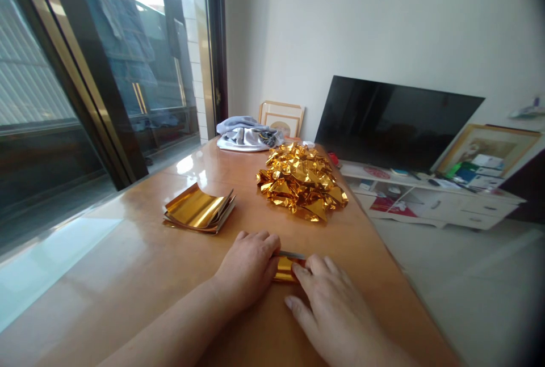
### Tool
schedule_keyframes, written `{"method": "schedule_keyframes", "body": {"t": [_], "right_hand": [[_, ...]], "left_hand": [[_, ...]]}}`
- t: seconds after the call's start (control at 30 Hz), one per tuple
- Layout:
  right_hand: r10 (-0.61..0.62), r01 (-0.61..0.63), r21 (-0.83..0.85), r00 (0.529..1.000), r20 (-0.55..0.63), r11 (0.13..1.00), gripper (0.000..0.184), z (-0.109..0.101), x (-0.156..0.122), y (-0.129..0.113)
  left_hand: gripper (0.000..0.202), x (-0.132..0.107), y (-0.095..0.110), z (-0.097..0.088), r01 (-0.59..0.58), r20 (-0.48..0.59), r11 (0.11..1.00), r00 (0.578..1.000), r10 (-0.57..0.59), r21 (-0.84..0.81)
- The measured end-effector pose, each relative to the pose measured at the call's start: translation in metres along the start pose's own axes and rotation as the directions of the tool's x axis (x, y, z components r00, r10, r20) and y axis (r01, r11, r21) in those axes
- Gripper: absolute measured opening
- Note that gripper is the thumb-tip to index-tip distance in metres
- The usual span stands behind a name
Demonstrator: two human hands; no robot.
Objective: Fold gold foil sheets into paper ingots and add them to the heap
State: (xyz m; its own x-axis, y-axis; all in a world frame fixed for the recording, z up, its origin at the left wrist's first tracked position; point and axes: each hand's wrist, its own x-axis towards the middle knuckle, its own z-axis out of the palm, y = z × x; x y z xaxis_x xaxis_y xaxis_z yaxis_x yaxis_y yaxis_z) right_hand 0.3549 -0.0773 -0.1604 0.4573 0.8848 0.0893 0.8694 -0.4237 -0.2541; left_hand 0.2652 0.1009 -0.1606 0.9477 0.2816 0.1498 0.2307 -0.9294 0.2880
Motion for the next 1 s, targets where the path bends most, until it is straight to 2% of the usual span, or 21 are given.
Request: {"method": "schedule_keyframes", "body": {"t": [0.63, 1.0], "right_hand": [[0.047, -0.047, 0.006, 0.999, 0.013, 0.999, 0.031, 0.0005, 0.0027, 0.0031], [0.064, -0.063, -0.014, 0.998, 0.015, 0.998, 0.034, -0.0034, 0.002, 0.0017]], "left_hand": [[0.017, -0.0004, -0.003, 0.0042, -0.016, 0.002, 1.0, 1.0, 0.016, 0.004], [0.015, -0.0003, -0.0016, 0.0026, 0.001, -0.006, 1.0, 1.0, -0.002, -0.019]]}}
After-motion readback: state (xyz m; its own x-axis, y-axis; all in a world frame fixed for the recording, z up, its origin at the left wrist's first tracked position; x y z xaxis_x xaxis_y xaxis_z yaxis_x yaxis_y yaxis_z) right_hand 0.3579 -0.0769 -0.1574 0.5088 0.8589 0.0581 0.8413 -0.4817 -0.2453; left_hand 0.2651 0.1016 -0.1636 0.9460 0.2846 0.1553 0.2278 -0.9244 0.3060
